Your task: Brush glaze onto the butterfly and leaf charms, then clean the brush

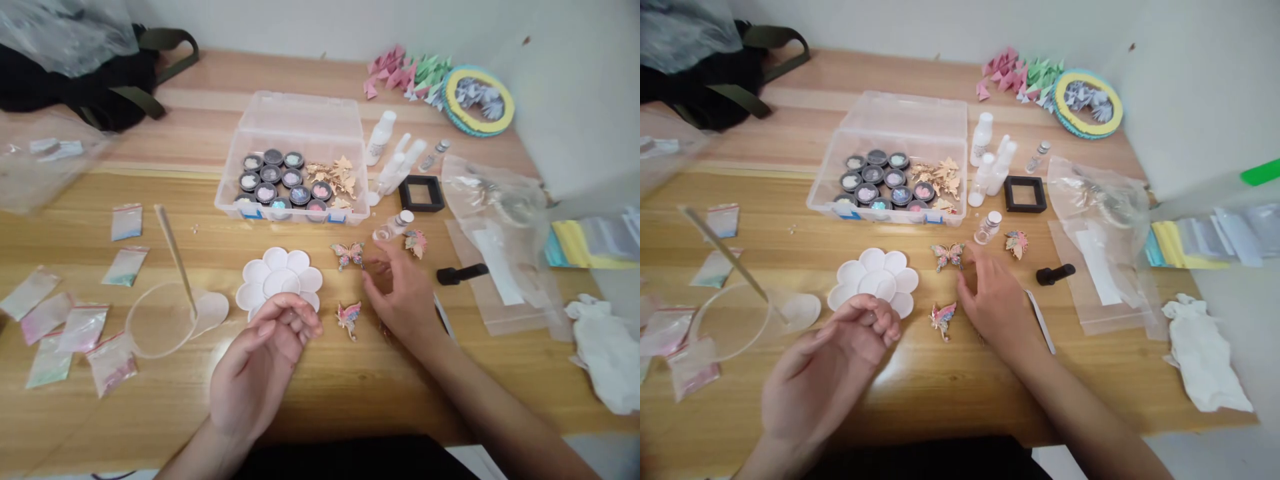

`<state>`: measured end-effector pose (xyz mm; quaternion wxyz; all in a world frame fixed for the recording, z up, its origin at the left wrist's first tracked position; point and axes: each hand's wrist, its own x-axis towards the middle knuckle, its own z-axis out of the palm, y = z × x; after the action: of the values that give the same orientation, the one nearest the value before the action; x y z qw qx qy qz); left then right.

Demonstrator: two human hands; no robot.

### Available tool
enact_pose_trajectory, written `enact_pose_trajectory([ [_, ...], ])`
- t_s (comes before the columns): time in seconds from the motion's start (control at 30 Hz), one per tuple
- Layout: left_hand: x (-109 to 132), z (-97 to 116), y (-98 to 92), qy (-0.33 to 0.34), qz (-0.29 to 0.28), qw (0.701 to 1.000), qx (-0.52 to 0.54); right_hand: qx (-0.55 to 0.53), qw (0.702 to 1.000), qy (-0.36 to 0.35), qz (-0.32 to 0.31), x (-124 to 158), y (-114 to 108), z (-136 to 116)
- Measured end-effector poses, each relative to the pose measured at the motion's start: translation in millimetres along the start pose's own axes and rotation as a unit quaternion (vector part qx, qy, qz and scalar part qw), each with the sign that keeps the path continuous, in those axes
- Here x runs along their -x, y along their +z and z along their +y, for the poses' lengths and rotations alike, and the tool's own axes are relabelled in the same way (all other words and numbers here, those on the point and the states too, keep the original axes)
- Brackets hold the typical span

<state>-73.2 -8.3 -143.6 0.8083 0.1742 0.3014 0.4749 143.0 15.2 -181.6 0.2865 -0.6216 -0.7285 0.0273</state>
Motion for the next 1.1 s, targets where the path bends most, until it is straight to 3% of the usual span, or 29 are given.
enact_pose_trajectory([
  [0.1, 0.7, -0.1, 0.9, -0.007, 0.008, 1.000, -0.009, -0.014, 1.000, -0.022, 0.001, 0.7, -4.8, -4.2],
  [0.2, 0.3, -0.6, 2.3, -0.012, 0.017, 1.000, -0.008, -0.022, 0.998, -0.044, -0.042, 4.3, -10.6, -12.6],
  [0.33, -1.8, -1.1, 3.4, -0.015, 0.019, 1.000, 0.001, -0.033, 0.996, -0.020, -0.085, 6.0, -16.2, -17.6],
  [0.53, -1.8, -1.2, 5.0, -0.016, 0.012, 1.000, 0.018, -0.008, 0.995, -0.034, -0.094, -22.9, -17.0, -13.4],
  [0.73, -0.3, -0.8, 4.5, -0.013, 0.006, 1.000, 0.025, -0.011, 0.974, 0.016, -0.225, -52.6, -11.2, -19.9],
  [0.83, 0.1, -0.7, 3.8, -0.012, 0.004, 1.000, 0.027, -0.011, 0.964, 0.035, -0.262, -57.8, -10.9, -21.7],
  [1.1, 1.6, -0.2, 3.9, -0.005, 0.010, 0.999, 0.034, -0.042, 0.959, 0.048, -0.275, -56.6, -13.1, -14.7],
])
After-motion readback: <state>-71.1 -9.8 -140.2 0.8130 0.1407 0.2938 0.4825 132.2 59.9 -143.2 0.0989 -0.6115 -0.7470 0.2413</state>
